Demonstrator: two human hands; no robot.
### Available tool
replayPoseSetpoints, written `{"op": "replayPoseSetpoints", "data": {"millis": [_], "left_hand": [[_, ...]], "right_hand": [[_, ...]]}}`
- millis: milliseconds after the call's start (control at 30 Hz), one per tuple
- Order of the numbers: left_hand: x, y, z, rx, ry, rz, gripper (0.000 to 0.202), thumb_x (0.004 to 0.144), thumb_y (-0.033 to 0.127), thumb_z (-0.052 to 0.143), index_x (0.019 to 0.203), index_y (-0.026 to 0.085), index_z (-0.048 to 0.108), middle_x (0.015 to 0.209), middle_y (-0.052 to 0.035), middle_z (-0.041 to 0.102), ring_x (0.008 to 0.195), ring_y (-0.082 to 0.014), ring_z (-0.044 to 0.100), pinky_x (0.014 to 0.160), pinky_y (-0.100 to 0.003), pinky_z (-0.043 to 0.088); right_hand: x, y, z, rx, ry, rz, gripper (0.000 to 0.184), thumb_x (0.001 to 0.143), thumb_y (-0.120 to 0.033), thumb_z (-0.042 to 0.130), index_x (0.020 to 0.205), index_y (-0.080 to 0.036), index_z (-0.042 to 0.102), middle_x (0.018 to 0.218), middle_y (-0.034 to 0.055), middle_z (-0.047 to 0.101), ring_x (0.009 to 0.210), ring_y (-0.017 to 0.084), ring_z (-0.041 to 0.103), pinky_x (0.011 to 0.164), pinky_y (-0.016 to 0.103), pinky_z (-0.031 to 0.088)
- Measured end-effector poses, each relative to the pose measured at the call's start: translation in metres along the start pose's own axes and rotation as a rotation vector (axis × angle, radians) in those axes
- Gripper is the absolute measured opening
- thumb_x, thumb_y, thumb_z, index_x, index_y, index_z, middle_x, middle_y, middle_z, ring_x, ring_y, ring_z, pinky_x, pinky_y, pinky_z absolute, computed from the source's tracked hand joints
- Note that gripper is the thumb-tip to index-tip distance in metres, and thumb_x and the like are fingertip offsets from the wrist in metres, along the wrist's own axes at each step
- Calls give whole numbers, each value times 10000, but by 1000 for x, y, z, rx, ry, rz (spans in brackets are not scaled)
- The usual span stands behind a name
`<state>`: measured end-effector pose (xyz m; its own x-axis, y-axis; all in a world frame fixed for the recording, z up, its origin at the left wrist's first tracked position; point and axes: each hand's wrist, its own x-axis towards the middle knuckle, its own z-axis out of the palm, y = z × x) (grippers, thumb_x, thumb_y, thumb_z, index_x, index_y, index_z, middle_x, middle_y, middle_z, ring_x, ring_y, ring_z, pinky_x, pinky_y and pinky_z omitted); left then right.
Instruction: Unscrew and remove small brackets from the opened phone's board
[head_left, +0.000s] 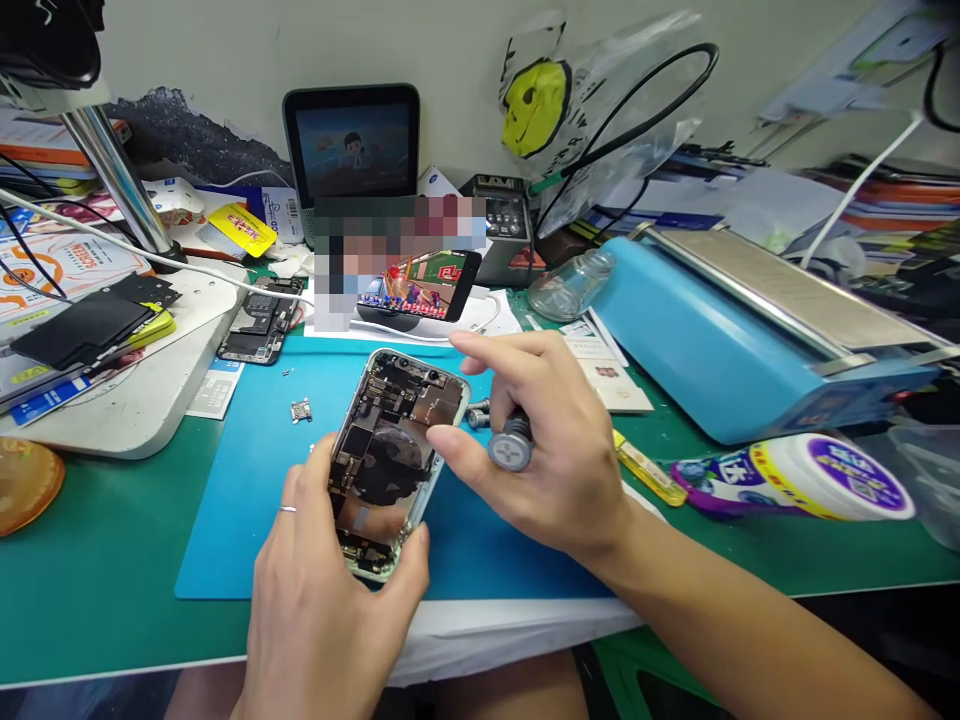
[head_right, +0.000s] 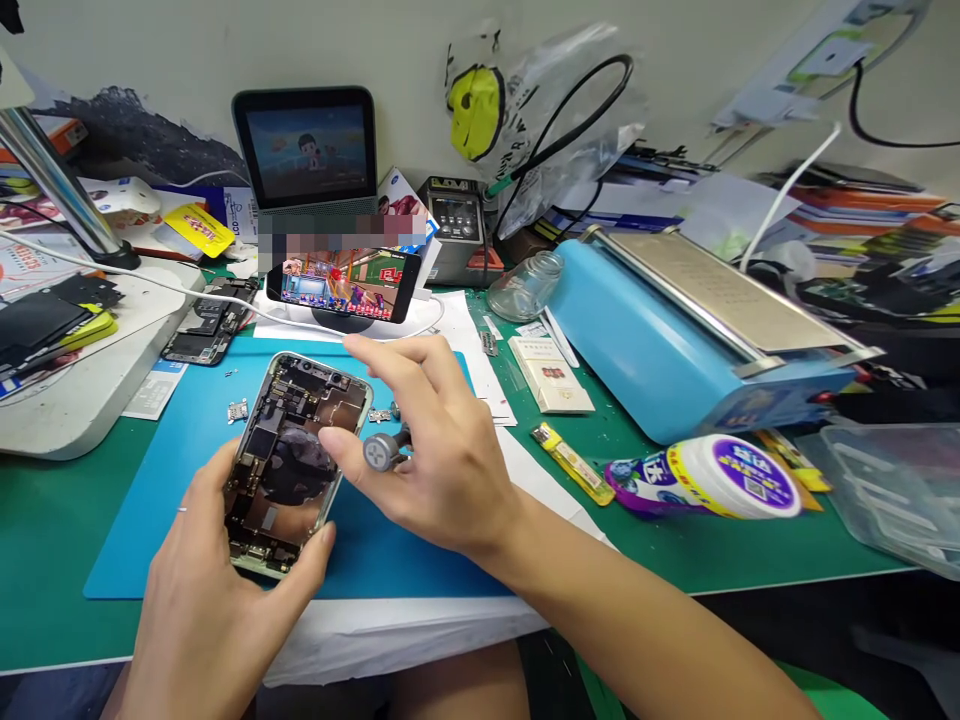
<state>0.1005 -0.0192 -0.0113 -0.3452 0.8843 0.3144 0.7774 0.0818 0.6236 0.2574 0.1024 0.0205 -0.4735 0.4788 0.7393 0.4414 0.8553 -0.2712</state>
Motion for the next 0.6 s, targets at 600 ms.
{"op": "replayPoseSetpoints", "data": {"millis": [600], "left_hand": [[-1, -2, -7, -170, -148, -36, 793, 841, 299, 678, 1554, 321, 331, 1207, -65, 519, 978, -212, 665, 833, -358, 570]], "right_hand": [[3, 15, -1, 271, -108, 216, 311, 954, -432, 677, 1132, -185, 740, 662, -26, 634, 515, 103, 520, 489, 238, 460]]}}
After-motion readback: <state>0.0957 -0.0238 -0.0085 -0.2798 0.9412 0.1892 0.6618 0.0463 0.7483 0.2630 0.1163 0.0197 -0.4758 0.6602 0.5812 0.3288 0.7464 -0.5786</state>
